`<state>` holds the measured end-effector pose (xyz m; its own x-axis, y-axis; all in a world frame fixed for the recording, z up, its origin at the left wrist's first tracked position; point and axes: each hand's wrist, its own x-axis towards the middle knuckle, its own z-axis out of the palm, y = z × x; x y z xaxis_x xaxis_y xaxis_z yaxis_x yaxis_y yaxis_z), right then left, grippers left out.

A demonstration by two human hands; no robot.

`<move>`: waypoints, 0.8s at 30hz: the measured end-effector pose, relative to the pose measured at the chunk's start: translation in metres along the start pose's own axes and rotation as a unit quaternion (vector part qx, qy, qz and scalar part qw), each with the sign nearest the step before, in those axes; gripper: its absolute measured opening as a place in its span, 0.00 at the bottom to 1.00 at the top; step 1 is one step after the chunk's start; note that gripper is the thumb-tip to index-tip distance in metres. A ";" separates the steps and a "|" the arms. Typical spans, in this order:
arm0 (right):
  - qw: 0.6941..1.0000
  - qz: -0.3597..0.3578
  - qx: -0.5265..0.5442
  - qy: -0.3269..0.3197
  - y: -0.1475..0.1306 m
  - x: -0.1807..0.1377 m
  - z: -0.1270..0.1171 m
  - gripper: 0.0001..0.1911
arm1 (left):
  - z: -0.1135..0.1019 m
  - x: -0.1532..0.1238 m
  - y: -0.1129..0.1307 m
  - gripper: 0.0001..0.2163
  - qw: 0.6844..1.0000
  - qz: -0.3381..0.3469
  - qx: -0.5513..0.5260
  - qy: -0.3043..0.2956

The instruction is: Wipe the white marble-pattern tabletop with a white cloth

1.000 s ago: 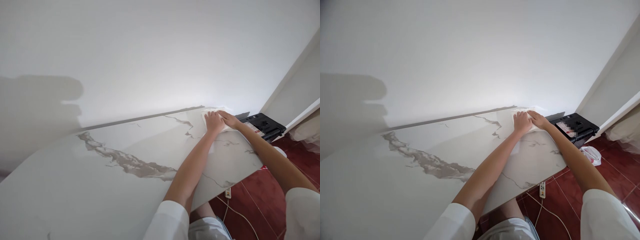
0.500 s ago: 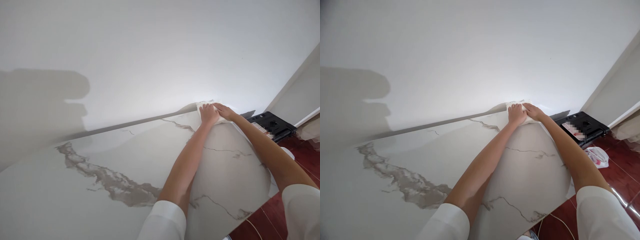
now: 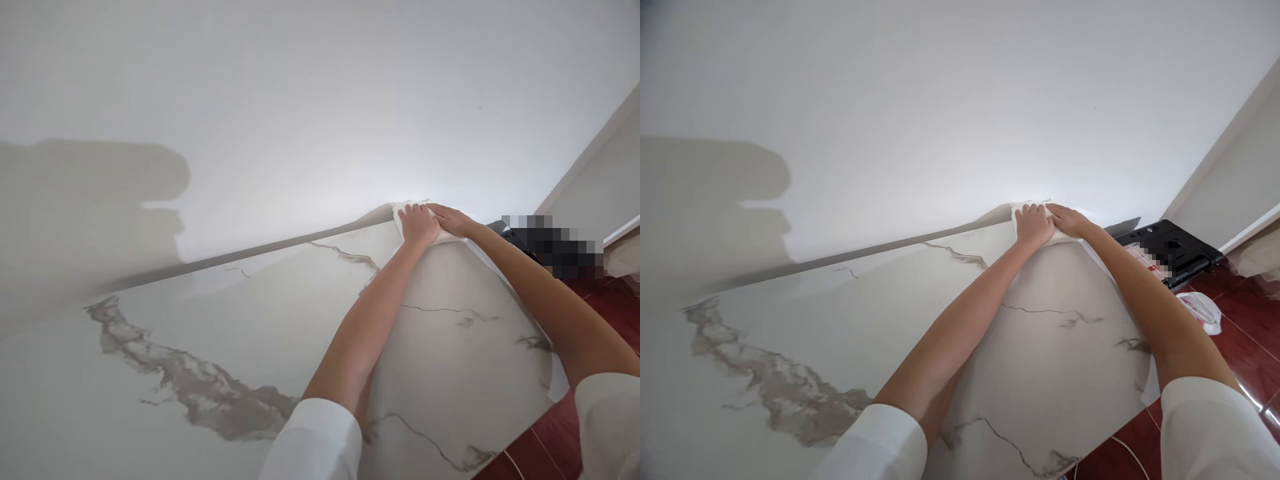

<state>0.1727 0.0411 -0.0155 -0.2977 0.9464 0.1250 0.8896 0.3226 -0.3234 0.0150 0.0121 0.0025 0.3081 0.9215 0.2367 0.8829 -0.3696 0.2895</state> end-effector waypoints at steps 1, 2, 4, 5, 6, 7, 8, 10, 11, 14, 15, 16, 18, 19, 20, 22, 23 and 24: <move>1.000 0.001 0.002 0.004 0.003 -0.001 -0.001 0.30 | 0.001 0.002 0.002 0.19 1.000 0.003 -0.001 0.001; 1.000 0.001 0.003 0.007 0.005 -0.002 -0.001 0.30 | 0.003 0.003 0.003 0.19 1.000 0.005 -0.001 0.002; 1.000 0.004 -0.003 0.010 0.010 -0.003 0.000 0.31 | 0.004 0.005 0.005 0.18 1.000 0.009 -0.002 0.005; 1.000 0.008 -0.010 0.011 0.013 -0.003 0.001 0.31 | 0.005 0.005 0.005 0.18 1.000 0.011 -0.002 0.008; 1.000 0.014 -0.018 0.011 0.015 -0.003 0.002 0.32 | 0.005 0.004 0.005 0.18 1.000 0.014 -0.003 0.011; 0.999 0.018 -0.026 0.011 0.018 -0.003 0.003 0.32 | 0.005 0.003 0.005 0.18 1.000 0.017 -0.004 0.013; 0.999 0.018 -0.032 0.013 0.021 -0.004 0.005 0.33 | 0.006 0.001 0.006 0.18 1.000 0.020 -0.007 0.013; 0.999 0.005 -0.037 0.021 0.028 -0.008 0.008 0.32 | 0.006 -0.004 0.010 0.17 0.999 0.026 -0.011 0.014; 0.999 -0.001 -0.038 0.025 0.031 -0.012 0.008 0.32 | 0.007 -0.007 0.012 0.17 0.999 0.029 -0.012 0.014; 0.999 0.004 -0.043 0.030 0.037 -0.030 0.009 0.32 | 0.009 -0.019 0.024 0.17 0.999 0.035 -0.013 0.021; 0.999 0.012 -0.045 0.027 0.038 -0.038 0.008 0.32 | 0.010 -0.024 0.029 0.17 0.999 0.038 -0.015 0.022; 0.999 0.017 -0.046 0.023 0.038 -0.046 0.007 0.32 | 0.010 -0.029 0.034 0.17 0.999 0.041 -0.017 0.021; 0.999 0.011 -0.045 0.015 0.037 -0.064 0.004 0.33 | 0.011 -0.041 0.043 0.17 0.999 0.047 -0.023 0.016; 0.999 0.003 -0.044 0.013 0.036 -0.073 0.003 0.34 | 0.010 -0.047 0.048 0.17 0.998 0.049 -0.025 0.014; 0.999 -0.008 -0.044 0.012 0.036 -0.082 0.002 0.34 | 0.010 -0.053 0.052 0.17 0.998 0.050 -0.027 0.012; 0.998 -0.031 -0.048 0.011 0.035 -0.099 0.001 0.35 | 0.009 -0.066 0.061 0.17 0.998 0.053 -0.029 0.009; 0.998 -0.040 -0.052 0.010 0.035 -0.108 0.000 0.35 | 0.008 -0.073 0.065 0.17 0.998 0.054 -0.028 0.009; 0.997 -0.047 -0.056 0.010 0.035 -0.116 0.000 0.36 | 0.008 -0.080 0.069 0.17 0.998 0.057 -0.028 0.011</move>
<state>0.2384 -0.0577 -0.0417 -0.3752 0.9113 0.1696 0.8917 0.4048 -0.2024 0.0536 -0.0864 -0.0039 0.3965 0.8708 0.2906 0.8219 -0.4777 0.3101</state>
